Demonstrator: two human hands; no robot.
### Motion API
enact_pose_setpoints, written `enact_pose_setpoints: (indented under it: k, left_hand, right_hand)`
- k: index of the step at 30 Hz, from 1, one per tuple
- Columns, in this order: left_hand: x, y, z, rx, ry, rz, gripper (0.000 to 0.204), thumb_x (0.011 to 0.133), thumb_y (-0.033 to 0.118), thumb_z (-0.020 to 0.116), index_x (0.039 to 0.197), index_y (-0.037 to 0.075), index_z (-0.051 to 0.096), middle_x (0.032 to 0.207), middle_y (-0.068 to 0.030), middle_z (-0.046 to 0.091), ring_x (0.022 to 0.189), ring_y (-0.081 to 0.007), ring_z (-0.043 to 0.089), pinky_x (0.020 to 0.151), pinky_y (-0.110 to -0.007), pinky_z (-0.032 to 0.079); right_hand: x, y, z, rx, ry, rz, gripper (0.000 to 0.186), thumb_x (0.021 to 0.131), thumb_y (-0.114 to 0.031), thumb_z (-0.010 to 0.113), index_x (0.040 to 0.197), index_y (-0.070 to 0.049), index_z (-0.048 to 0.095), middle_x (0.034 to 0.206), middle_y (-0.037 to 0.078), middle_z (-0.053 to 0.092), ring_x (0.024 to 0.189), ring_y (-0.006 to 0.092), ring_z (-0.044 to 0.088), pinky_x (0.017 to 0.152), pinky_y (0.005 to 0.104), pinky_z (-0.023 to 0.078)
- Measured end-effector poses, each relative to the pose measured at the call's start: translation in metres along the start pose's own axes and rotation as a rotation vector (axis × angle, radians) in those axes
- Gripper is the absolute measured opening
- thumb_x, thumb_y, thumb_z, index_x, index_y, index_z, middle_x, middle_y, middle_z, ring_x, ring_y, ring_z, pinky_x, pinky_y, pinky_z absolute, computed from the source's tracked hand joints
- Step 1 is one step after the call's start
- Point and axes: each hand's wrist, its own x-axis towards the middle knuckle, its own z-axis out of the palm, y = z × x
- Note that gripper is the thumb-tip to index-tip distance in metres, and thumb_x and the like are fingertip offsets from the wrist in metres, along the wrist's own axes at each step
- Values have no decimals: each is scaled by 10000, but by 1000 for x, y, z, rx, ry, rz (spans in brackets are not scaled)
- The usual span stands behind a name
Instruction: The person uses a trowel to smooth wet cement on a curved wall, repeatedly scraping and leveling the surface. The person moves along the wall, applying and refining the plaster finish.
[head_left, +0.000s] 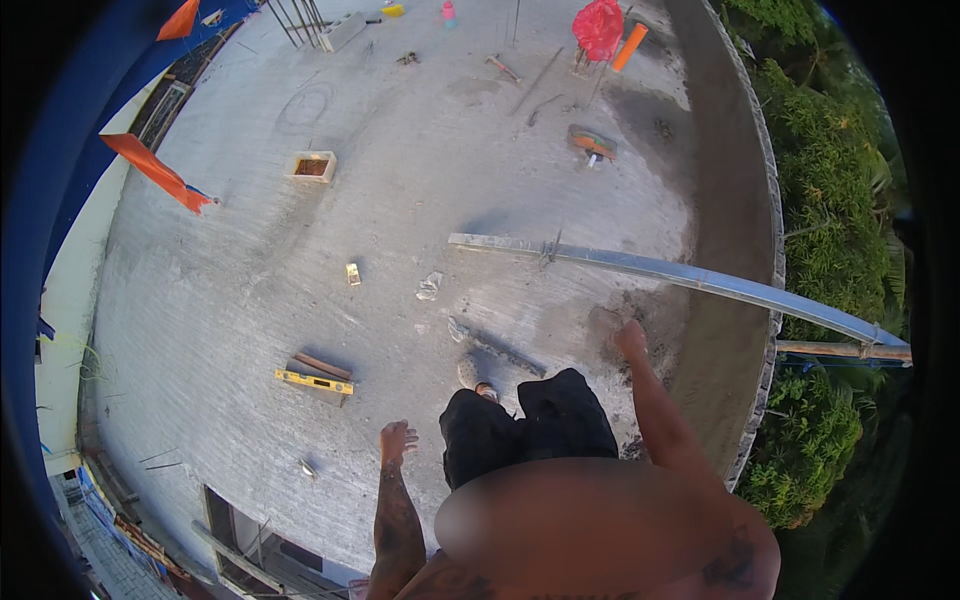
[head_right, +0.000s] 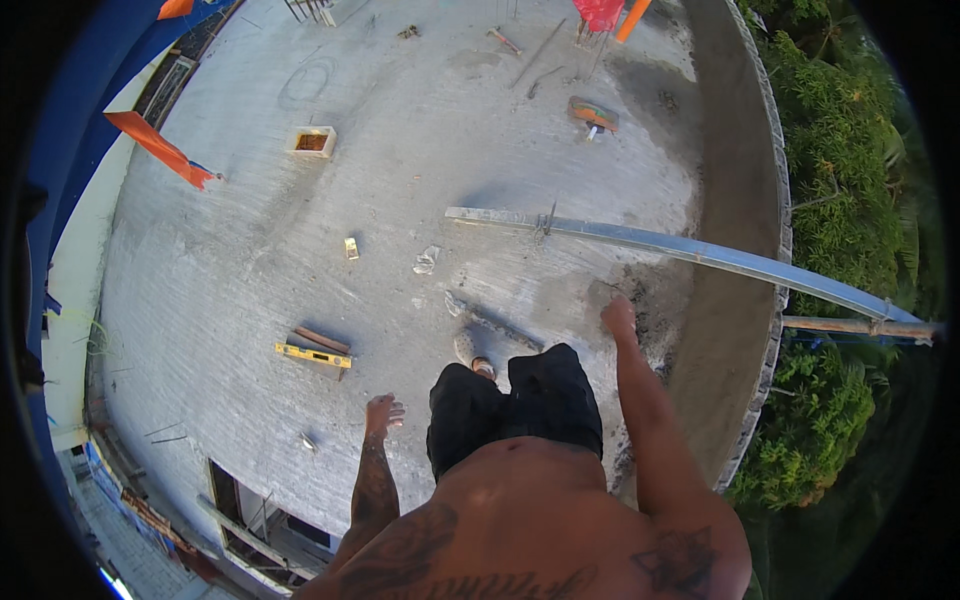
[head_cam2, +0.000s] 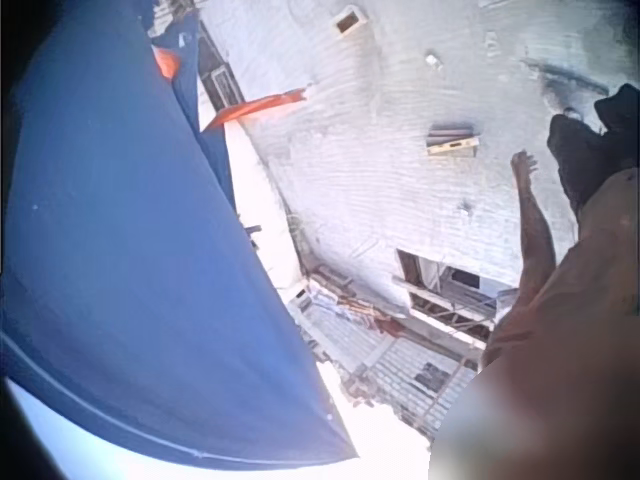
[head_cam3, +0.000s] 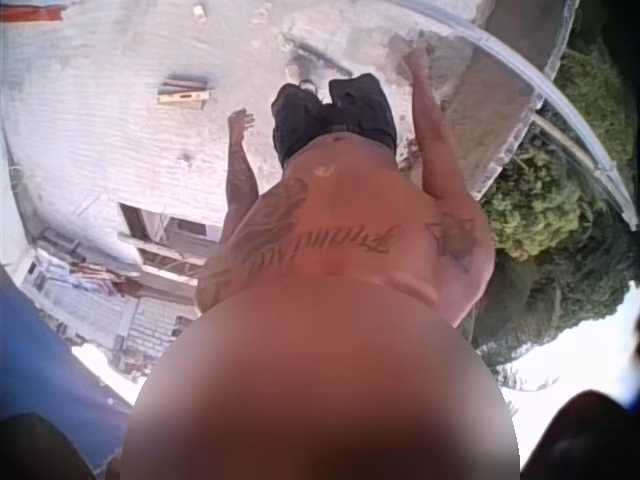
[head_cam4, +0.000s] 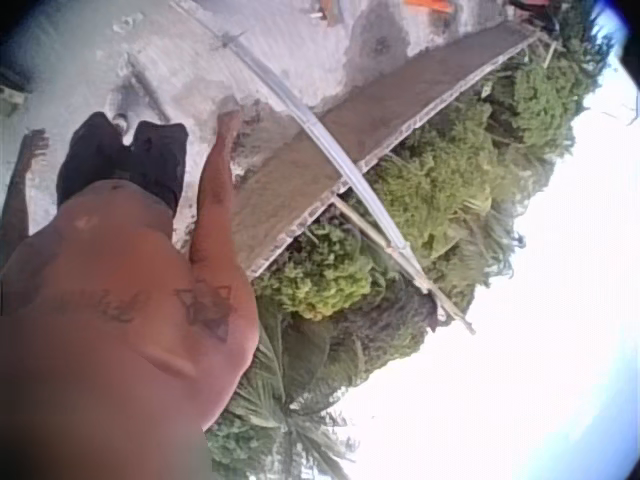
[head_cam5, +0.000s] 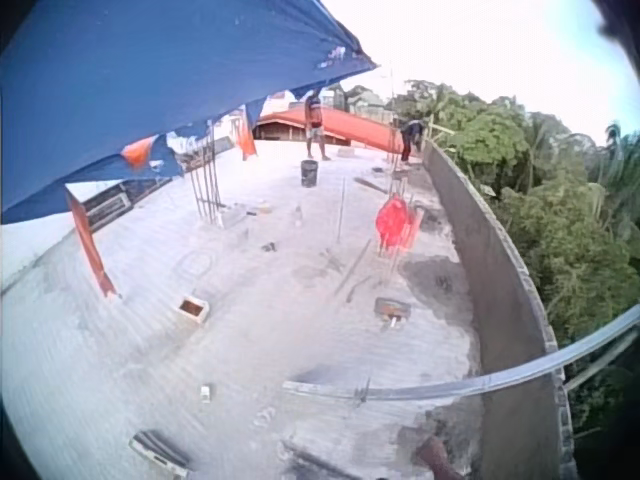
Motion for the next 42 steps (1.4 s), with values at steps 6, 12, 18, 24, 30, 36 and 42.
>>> enact_pose_setpoints:
  k: [6,12,18,24,30,36,42]
  left_hand:
    - [11,58,-51,-3,146,100,326,974,271,591,1096,-28,638,892,-149,729,696,-216,714,565,-341,563]
    - [46,145,3,212,-17,239,295,942,247,615,1023,-30,674,842,-132,740,700,-200,724,565,-320,577]
    - [106,316,49,446,-131,551,333,973,278,578,946,-40,674,837,-138,748,719,-209,733,600,-327,577]
    - [153,440,-4,193,33,305,289,978,206,540,1002,-61,647,780,-193,733,575,-244,702,464,-340,563]
    - [186,555,-27,469,137,380,284,931,193,596,993,-74,672,682,-158,701,356,-148,465,334,-306,373]
    - [233,689,105,561,-359,517,412,948,144,532,1292,-82,556,880,-201,748,690,-244,727,557,-329,558]
    - [235,801,220,791,-625,748,471,1032,246,464,1393,-55,505,1242,-214,675,1152,-307,656,979,-393,509]
  right_hand:
    - [-132,156,81,786,-196,872,159,840,55,659,693,54,600,612,164,608,546,265,662,451,417,565]
    - [-104,78,101,614,-422,889,218,810,-58,766,653,20,636,625,143,649,516,245,675,437,377,553]
    - [79,-134,71,540,-372,159,341,891,-310,606,802,-21,762,629,128,694,538,228,681,576,357,551]
    - [178,-331,-32,869,-245,-56,371,934,-309,644,1154,-11,668,720,126,691,582,186,668,561,387,520]
    - [209,-404,-201,916,-81,-419,657,967,-153,640,1536,-32,336,996,182,741,883,241,735,752,377,590]
    - [279,-356,-271,1865,-163,-411,580,1006,-175,591,1501,32,370,1082,185,727,996,290,721,812,409,594]
    - [305,-345,-228,1747,265,215,832,966,-469,621,1579,-41,255,1425,315,496,1295,377,532,1060,469,455]
